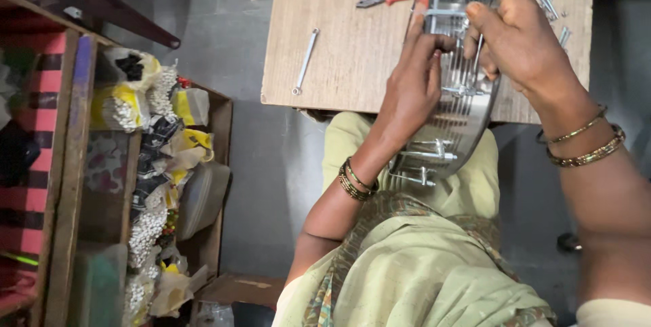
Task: The person tightens screws on the metal rim of a drum using a wrench and a screwdriver, turning the drum over to reach different sides.
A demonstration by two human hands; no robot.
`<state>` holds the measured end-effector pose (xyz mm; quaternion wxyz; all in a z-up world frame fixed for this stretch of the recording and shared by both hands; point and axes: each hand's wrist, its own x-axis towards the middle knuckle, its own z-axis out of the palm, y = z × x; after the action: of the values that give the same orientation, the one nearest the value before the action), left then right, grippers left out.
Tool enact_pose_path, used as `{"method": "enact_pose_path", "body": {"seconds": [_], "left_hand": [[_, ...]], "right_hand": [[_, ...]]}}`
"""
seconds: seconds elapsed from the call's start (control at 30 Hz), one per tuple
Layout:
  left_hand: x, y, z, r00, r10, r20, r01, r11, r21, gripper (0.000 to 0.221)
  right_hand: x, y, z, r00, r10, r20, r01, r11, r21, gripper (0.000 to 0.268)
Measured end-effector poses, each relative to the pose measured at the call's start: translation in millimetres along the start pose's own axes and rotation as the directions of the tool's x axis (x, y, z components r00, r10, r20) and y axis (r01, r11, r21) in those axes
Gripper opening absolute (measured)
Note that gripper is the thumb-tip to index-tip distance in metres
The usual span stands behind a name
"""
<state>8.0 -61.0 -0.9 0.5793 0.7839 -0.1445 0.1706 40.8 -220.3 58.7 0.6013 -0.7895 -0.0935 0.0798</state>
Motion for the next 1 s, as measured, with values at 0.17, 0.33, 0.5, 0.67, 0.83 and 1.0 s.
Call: {"method": "enact_pose_path", "body": {"seconds": [0.17, 0.33, 0.5, 0.67, 0.83, 1.0], "left_hand": [[2, -2, 3, 0.995, -0.100, 0.015, 0.100, 0.995, 0.022, 0.019], [9, -12, -2, 1.000, -0.017, -0.005, 0.017, 1.000, -0.014, 0.020], [3, -21, -4, 1.000, -0.003, 0.015, 0.003, 1.000, 0.001, 0.020], [0, -11, -4, 0.998, 0.065, 0.026, -0.066, 0.998, 0.025, 0.017], [-4, -10, 0, 0.996, 0.064, 0.057, -0.068, 0.995, 0.069, 0.016], [-1, -8, 0, 0.998, -0.024, 0.061, 0.025, 1.000, -0.015, 0.017]], "right_hand": [[-13, 10, 6, 0.998, -0.062, -0.005, 0.060, 0.983, -0.175, 0.022], [-62, 26, 26, 0.902, -0.432, 0.010, 0.417, 0.865, -0.280, 0.027], [-67, 21, 4, 0.886, -0.415, -0.206, 0.400, 0.910, -0.111, 0.032], [-31, 34, -14, 0.917, -0.298, -0.267, 0.331, 0.939, 0.089, 0.042], [-16, 29, -6, 0.979, -0.114, -0.172, 0.114, 0.993, -0.011, 0.030], [-23, 19, 3, 0.965, -0.200, -0.168, 0.159, 0.960, -0.232, 0.026]]}}
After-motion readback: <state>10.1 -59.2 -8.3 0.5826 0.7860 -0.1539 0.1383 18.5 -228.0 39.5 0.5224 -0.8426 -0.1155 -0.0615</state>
